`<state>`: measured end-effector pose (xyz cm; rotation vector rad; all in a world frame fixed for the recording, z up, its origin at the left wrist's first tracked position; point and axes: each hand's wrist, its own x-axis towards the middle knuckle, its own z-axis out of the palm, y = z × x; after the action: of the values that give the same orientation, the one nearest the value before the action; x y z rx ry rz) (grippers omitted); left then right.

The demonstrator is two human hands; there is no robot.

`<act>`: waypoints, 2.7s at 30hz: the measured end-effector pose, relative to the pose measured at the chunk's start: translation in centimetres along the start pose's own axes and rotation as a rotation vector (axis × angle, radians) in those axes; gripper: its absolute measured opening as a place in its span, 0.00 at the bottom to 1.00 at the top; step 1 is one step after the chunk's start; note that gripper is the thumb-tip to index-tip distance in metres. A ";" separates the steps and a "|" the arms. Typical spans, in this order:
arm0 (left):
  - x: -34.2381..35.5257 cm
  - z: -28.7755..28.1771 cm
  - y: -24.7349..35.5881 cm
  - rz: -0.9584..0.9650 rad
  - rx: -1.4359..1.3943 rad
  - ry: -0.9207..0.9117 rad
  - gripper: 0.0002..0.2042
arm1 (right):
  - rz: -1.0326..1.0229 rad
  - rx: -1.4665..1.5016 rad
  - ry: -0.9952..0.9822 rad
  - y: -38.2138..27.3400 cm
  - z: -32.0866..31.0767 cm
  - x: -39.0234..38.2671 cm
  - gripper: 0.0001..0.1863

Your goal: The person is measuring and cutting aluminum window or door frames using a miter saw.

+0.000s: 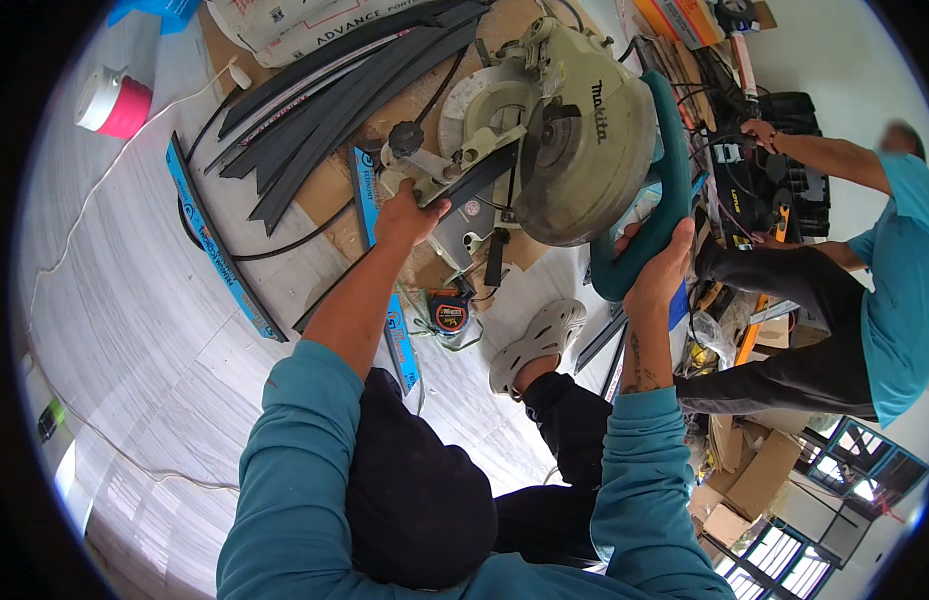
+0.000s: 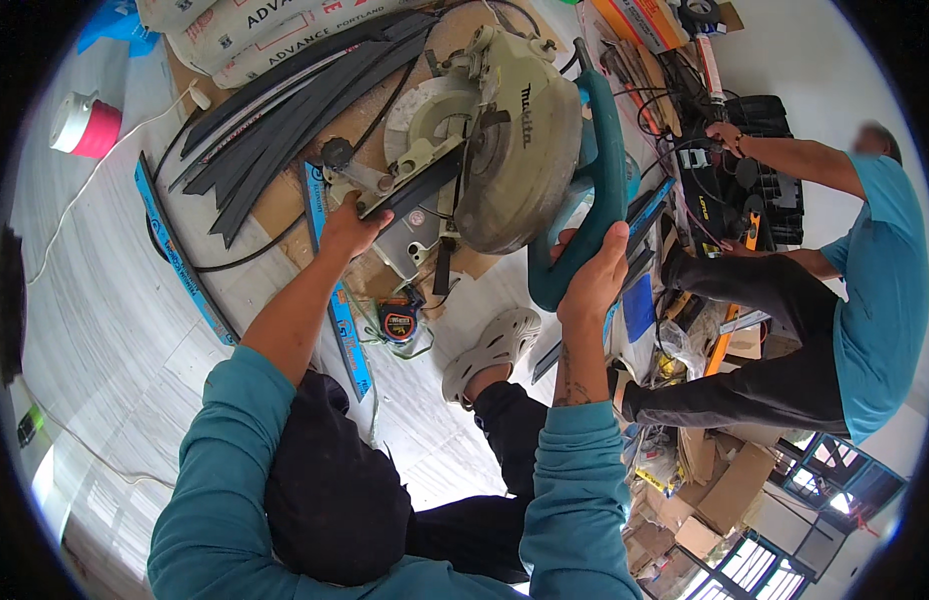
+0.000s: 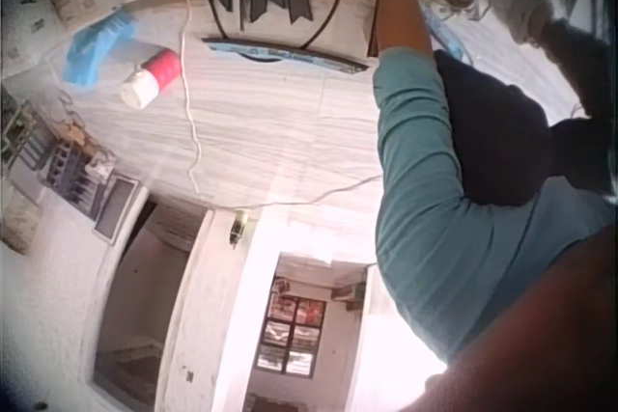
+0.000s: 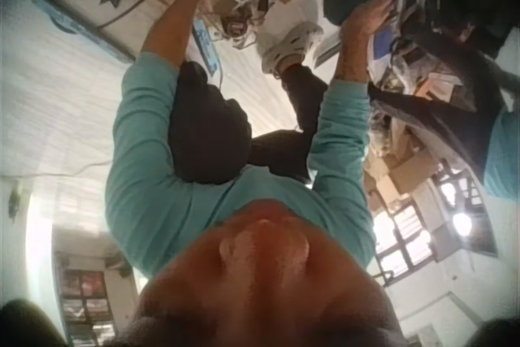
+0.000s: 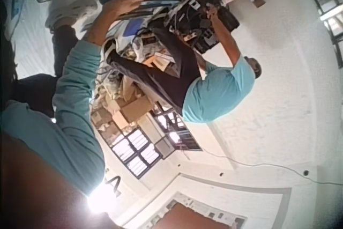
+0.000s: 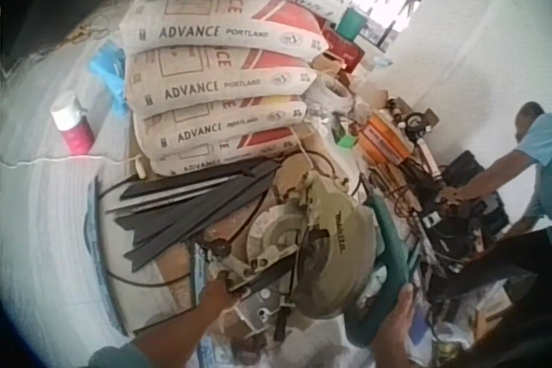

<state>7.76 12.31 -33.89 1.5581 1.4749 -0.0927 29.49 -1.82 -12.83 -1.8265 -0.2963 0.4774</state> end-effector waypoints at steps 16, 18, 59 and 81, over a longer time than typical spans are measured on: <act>-0.4 -0.1 0.2 -0.002 -0.057 0.044 0.40 | -0.003 0.044 0.022 1.5 0.1 -0.2 0.30; -0.2 0.1 0.1 0.000 -0.046 0.047 0.40 | 0.006 0.052 0.033 1.6 0.2 -0.3 0.30; -0.3 0.1 -0.1 0.000 -0.051 0.068 0.40 | -0.005 0.035 0.025 1.5 0.3 -0.3 0.33; -0.4 0.3 0.0 -0.012 -0.065 0.080 0.39 | -0.022 0.030 0.020 1.9 0.1 -0.4 0.34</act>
<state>7.74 11.81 -33.78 1.5164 1.5348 0.0109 29.06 -2.48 -14.55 -1.7958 -0.2940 0.4455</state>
